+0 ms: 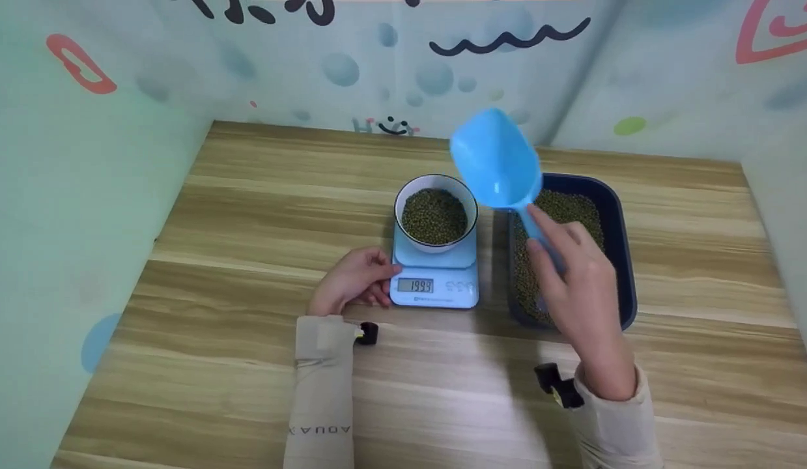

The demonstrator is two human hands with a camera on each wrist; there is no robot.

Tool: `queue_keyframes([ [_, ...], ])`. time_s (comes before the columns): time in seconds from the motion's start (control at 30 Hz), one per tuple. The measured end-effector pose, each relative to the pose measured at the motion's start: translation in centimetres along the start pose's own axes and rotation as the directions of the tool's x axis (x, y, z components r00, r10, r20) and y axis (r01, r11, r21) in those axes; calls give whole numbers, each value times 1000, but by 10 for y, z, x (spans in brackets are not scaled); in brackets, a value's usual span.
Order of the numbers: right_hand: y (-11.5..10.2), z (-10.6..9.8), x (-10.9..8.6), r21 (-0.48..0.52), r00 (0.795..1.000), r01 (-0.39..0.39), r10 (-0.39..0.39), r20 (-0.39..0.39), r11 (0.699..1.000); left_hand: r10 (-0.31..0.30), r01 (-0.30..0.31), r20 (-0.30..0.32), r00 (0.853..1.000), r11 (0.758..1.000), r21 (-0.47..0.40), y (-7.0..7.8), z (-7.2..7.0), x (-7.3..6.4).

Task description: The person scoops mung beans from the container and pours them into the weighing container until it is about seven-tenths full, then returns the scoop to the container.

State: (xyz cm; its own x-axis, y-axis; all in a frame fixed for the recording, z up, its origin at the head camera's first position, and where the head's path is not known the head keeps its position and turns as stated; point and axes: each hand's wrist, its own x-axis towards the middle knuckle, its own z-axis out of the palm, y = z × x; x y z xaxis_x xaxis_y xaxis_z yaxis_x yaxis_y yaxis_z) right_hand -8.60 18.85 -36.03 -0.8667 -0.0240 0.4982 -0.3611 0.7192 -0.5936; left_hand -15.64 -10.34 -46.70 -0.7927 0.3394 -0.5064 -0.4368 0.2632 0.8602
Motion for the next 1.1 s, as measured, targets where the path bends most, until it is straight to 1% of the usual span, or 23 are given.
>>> queue_keyframes([
  [0.03,5,-2,-2,3,999,-48,48,-5,999,4,-4,-5,1000,1000,0,0,2,1],
  [0.1,18,-6,-8,-6,990,-140,140,-10,990,7,-7,-16,1000,1000,0,2,6,3],
  [0.17,32,-9,-15,-24,974,-227,226,-20,974,3,-3,-25,1000,1000,-5,3,8,6],
  [0.23,44,-11,-23,-51,953,-304,302,-35,951,0,0,-31,1000,1000,-6,5,10,8],
  [0.33,58,-15,-36,-90,922,-386,382,-60,918,10,-10,-25,1000,1000,6,8,13,13],
  [0.4,63,-16,-43,-121,908,-419,414,-62,900,16,-16,-22,1000,1000,10,9,15,15],
  [0.47,67,-15,-49,-157,906,-423,420,-57,892,24,-24,-21,999,1000,16,9,16,16],
  [0.57,71,-11,-55,-208,919,-395,389,-67,895,31,-30,-25,999,1000,5,9,18,18],
  [0.63,73,-7,-58,-232,930,-367,356,-88,901,35,-35,-24,999,999,6,7,18,18],
  [0.7,74,-3,-61,-252,937,-349,333,-107,903,32,-32,-23,999,999,3,5,18,17],
  [0.83,74,4,-67,-295,939,-345,327,-111,891,23,-22,-25,999,1000,7,2,13,15],
  [0.97,71,7,-70,-342,940,-338,333,-75,877,19,-20,-33,999,1000,-1,0,9,13],
  [1.1,68,6,-72,-360,941,-312,338,8,879,2,-2,-56,998,1000,0,-3,9,9],
])
